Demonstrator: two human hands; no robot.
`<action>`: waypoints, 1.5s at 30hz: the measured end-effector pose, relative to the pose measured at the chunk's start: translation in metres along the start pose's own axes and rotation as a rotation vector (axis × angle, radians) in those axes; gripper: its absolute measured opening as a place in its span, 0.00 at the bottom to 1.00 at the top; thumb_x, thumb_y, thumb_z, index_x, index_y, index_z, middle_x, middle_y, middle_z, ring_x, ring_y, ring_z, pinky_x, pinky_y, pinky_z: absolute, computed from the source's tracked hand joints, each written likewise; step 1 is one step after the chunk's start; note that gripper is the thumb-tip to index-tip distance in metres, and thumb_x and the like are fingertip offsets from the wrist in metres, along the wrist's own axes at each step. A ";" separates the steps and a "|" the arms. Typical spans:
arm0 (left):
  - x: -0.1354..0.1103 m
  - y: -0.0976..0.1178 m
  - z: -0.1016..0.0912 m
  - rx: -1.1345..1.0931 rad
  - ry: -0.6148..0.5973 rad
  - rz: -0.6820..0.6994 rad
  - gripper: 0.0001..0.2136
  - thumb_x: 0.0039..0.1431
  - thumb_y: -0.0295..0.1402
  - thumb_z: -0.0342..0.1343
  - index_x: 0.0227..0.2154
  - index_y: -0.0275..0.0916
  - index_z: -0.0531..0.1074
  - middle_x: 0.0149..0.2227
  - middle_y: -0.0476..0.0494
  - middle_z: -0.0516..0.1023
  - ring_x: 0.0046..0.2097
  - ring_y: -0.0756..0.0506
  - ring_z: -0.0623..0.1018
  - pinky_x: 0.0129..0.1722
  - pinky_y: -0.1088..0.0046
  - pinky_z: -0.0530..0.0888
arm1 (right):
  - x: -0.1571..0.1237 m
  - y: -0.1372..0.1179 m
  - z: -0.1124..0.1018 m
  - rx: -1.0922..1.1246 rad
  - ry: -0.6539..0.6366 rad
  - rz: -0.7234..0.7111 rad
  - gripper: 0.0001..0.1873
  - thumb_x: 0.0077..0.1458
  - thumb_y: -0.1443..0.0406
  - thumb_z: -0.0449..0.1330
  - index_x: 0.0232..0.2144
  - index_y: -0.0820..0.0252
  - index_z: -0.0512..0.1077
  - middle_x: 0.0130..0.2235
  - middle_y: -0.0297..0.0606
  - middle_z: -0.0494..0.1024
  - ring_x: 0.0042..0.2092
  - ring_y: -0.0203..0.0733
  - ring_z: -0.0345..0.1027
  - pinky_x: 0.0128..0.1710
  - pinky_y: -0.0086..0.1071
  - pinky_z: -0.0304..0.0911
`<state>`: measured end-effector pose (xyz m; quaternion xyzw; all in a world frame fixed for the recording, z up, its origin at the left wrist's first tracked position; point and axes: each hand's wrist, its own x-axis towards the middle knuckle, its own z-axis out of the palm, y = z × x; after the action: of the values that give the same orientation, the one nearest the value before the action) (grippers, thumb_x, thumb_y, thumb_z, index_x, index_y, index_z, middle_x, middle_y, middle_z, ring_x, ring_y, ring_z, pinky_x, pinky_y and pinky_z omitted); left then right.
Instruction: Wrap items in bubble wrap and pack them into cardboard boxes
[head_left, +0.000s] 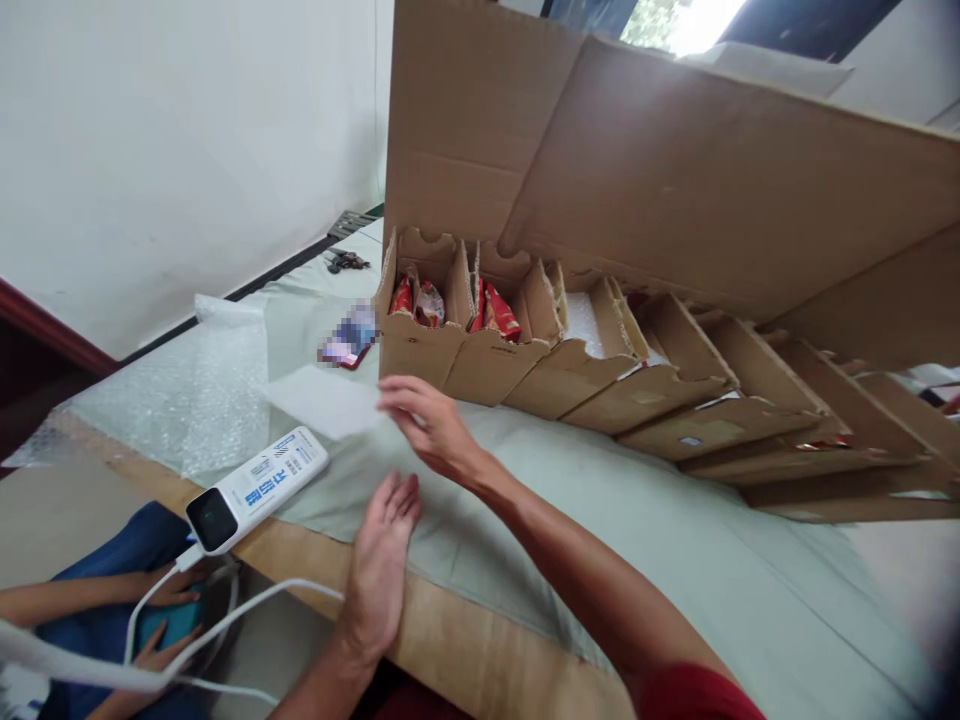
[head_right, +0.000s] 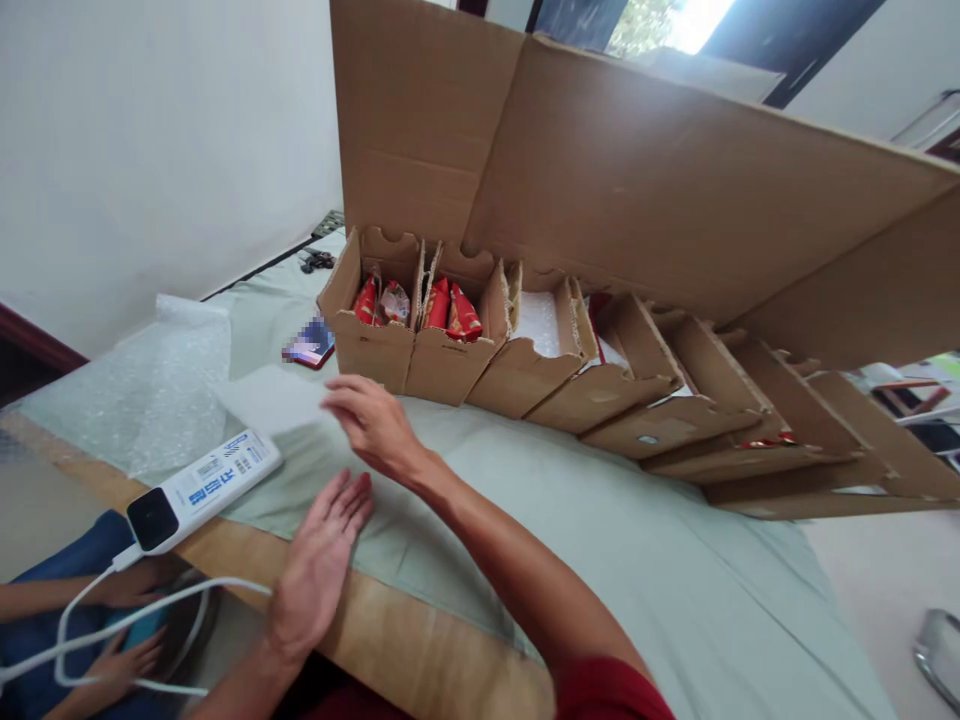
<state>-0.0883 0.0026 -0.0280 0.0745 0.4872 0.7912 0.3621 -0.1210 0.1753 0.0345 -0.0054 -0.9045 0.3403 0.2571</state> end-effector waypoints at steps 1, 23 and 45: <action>0.001 0.011 0.001 -0.181 0.038 -0.083 0.30 0.57 0.51 0.60 0.58 0.39 0.69 0.61 0.30 0.73 0.65 0.31 0.70 0.64 0.46 0.66 | -0.027 0.000 -0.022 0.014 -0.001 0.004 0.11 0.68 0.68 0.53 0.41 0.58 0.77 0.55 0.45 0.78 0.56 0.42 0.72 0.56 0.37 0.67; -0.009 -0.011 0.027 -0.052 0.124 -0.277 0.35 0.40 0.36 0.74 0.54 0.41 0.68 0.40 0.45 0.82 0.41 0.45 0.81 0.44 0.69 0.75 | 0.016 0.006 -0.132 -0.948 -0.194 0.280 0.14 0.63 0.73 0.54 0.42 0.63 0.80 0.41 0.48 0.84 0.50 0.51 0.69 0.55 0.46 0.52; -0.019 -0.007 0.028 -0.063 0.143 -0.300 0.10 0.31 0.26 0.69 0.21 0.37 0.77 0.26 0.52 0.81 0.33 0.49 0.79 0.36 0.77 0.78 | -0.316 -0.051 -0.236 -0.528 0.479 0.606 0.35 0.61 0.61 0.59 0.68 0.50 0.57 0.67 0.49 0.64 0.60 0.53 0.70 0.56 0.50 0.69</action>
<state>-0.0580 0.0125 -0.0144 -0.0671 0.4923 0.7464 0.4428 0.2720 0.2231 0.0705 -0.4128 -0.8331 0.1473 0.3375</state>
